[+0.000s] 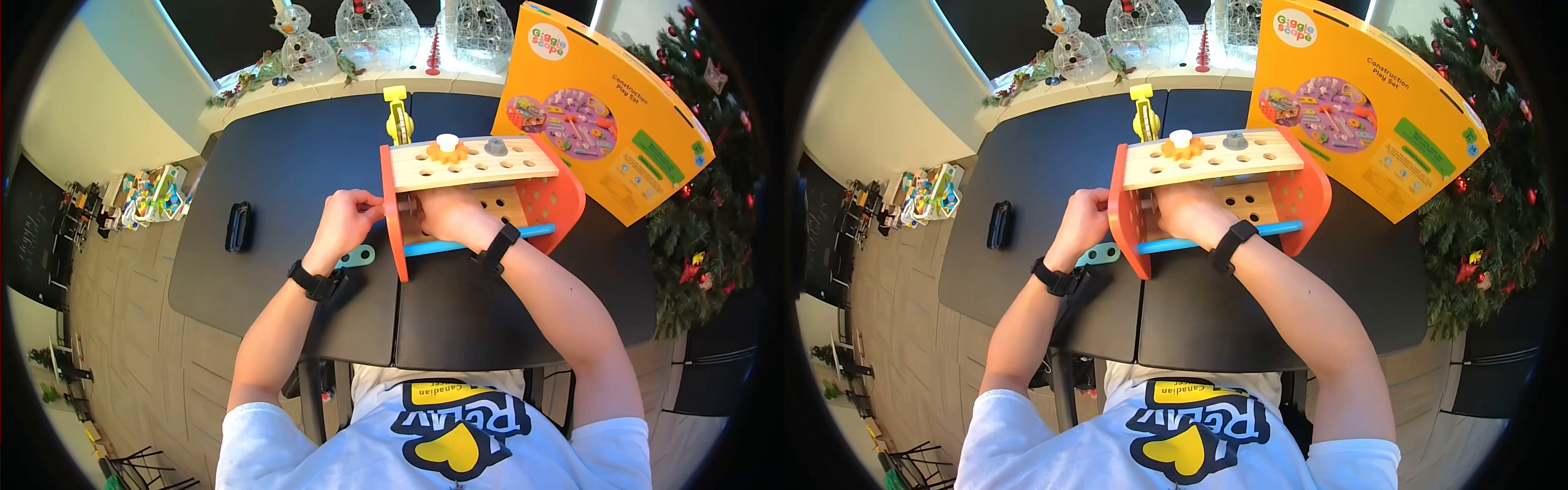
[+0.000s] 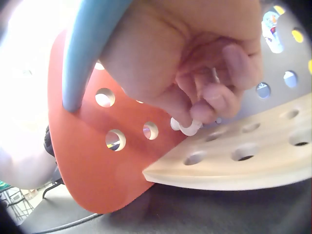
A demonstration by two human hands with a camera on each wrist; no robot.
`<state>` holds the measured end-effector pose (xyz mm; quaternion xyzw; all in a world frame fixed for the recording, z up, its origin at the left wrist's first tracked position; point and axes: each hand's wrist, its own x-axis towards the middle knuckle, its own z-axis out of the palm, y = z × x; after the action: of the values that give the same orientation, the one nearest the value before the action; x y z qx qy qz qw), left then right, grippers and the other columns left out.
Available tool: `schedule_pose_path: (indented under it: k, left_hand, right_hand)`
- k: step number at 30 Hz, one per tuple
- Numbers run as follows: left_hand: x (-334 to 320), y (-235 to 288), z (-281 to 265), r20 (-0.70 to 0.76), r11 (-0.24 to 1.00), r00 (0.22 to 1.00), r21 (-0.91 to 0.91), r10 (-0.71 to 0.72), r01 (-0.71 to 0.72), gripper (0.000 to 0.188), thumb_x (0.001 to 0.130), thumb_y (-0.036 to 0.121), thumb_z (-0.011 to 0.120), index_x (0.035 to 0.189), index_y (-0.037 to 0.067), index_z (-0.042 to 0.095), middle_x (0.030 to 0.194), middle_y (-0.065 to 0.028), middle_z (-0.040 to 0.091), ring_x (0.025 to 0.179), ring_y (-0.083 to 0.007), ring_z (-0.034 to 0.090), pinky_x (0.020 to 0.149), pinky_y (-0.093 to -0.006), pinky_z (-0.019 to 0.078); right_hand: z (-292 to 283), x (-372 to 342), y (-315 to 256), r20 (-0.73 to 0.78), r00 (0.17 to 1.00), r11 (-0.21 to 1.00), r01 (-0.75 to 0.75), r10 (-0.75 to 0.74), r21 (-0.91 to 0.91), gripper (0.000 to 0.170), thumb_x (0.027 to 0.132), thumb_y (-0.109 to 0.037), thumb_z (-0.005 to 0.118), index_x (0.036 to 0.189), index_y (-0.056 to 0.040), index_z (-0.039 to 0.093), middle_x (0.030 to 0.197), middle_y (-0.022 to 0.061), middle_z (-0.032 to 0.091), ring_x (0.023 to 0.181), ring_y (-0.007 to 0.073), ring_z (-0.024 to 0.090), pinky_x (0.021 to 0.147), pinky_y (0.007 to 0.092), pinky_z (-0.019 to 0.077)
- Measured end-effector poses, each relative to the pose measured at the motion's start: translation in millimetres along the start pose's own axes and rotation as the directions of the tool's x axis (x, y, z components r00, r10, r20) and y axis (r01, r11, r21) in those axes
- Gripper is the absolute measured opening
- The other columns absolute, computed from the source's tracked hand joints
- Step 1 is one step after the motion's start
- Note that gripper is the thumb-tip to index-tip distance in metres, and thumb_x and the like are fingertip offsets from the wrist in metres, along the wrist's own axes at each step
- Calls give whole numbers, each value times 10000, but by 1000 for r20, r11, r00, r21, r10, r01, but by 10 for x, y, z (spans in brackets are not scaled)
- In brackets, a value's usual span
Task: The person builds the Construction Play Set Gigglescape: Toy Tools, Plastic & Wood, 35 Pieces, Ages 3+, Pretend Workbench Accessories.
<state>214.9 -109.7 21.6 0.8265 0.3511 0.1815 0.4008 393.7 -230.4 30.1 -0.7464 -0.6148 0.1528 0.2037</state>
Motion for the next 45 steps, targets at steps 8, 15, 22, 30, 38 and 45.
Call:
schedule_pose_path:
  k: [8, 15, 22, 30, 38, 45]
  left_hand:
    - [-8, -4, -11, 5, 1000, 1000, -4, 0, 1, 226, 917, 126, 781, 1054, -53, 780, 894, -168, 778, 788, -221, 725, 759, -362, 571]
    - [7, -44, 6, -2, 1000, 1000, -1, 24, -24, 231, 918, 144, 792, 1049, -46, 784, 886, -167, 780, 781, -223, 725, 756, -362, 572]
    - [-11, -23, -5, -2, 1000, 1000, -1, 18, -18, 227, 920, 150, 791, 1044, -40, 788, 890, -162, 782, 774, -218, 721, 749, -363, 570]
    - [-2, -48, 7, -2, 1000, 1000, 4, 28, -28, 240, 918, 168, 803, 1043, -36, 790, 885, -164, 781, 762, -220, 721, 739, -367, 567]
    - [-20, -6, -2, -5, 1000, 1000, 16, -2, 2, 228, 923, 153, 789, 1052, -36, 789, 899, -166, 784, 774, -226, 724, 752, -369, 570]
    - [-27, 20, -11, 0, 1000, 1000, 25, 11, -11, 244, 920, 167, 796, 1051, -38, 789, 905, -169, 786, 785, -226, 728, 758, -368, 572]
  right_hand:
    - [-61, -41, -123, -54, 998, 999, 7, -9, -37, 281, 852, -56, 680, 1123, 16, 685, 1058, 227, 723, 1004, 404, 699, 879, 459, 568]
    - [58, 5, 52, -80, 994, 997, 73, -71, 27, 234, 854, -48, 678, 1080, 11, 677, 1034, 222, 720, 975, 415, 692, 855, 473, 559]
    - [58, 2, -1, -43, 999, 999, 9, -7, 33, 212, 861, -65, 678, 1060, 9, 674, 1026, 226, 717, 971, 418, 692, 851, 478, 558]
    - [-5, -12, 12, 2, 1000, 996, 19, -19, 82, 202, 881, -70, 667, 1059, 25, 673, 1062, 243, 719, 1017, 420, 693, 878, 477, 554]
    - [-27, -11, -87, -12, 999, 999, -37, 37, 24, 266, 884, -66, 660, 1130, 31, 687, 1088, 255, 717, 1033, 419, 691, 883, 472, 555]
    - [21, -13, 39, -46, 996, 991, 80, -76, 109, 240, 881, -55, 655, 1105, 32, 668, 1070, 247, 719, 1021, 431, 687, 867, 479, 560]
